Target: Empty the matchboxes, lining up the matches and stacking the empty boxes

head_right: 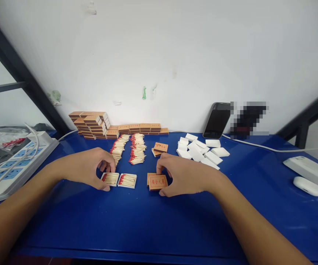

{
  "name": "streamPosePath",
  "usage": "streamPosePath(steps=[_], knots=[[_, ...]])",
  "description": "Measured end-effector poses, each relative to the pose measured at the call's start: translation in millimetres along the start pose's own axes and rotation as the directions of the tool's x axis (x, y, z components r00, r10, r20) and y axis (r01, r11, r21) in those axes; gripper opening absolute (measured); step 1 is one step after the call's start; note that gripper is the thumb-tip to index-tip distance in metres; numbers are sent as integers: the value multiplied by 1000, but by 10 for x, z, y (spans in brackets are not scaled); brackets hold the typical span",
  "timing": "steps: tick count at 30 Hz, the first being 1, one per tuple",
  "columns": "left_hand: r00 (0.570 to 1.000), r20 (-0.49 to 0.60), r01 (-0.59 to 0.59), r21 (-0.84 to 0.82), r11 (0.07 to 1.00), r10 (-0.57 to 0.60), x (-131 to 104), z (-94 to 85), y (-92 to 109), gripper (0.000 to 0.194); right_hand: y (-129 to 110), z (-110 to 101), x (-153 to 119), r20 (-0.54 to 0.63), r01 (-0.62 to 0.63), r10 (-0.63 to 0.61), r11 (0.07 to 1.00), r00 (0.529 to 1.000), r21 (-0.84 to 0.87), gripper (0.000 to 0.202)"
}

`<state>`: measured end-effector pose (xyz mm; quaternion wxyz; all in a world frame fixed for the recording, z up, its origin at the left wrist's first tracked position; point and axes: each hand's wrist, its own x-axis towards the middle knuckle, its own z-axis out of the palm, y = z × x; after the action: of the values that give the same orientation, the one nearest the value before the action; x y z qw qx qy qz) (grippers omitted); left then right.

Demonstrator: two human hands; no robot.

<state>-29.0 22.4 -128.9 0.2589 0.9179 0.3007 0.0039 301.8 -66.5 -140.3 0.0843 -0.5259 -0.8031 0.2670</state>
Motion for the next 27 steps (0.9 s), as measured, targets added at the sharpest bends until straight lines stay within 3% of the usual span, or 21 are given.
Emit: streamPosePath(steps=[2, 4, 8, 13, 16, 20, 27], knots=[[998, -61, -6, 21, 1000, 8, 15, 3, 59, 34, -29, -11, 19, -21, 9, -9, 1000, 1000, 26, 34], [977, -205, -37, 71, 997, 51, 48, 51, 143, 40, -82, -24, 32, -56, 14, -9, 996, 998, 88, 33], [839, -490, -173, 170, 970, 235, 155, 309, 300, 54, -215, 57, 79, -188, 75, -38, 978, 981, 193, 29], [703, -598, -314, 227, 922, 386, 246, 533, 362, 35, -263, 274, 185, -335, 208, -111, 940, 936, 272, 30], [661, -650, -298, 232, 926, 375, 256, 499, 340, 32, -229, 352, 242, -410, 238, -87, 912, 908, 335, 40], [572, -738, -248, 260, 933, 357, 268, 451, 284, 35, -216, 389, 286, -466, 242, 11, 843, 884, 480, 43], [514, -755, -265, 312, 912, 407, 285, 489, 257, 36, -294, 348, 281, -421, 227, 75, 751, 904, 620, 41]])
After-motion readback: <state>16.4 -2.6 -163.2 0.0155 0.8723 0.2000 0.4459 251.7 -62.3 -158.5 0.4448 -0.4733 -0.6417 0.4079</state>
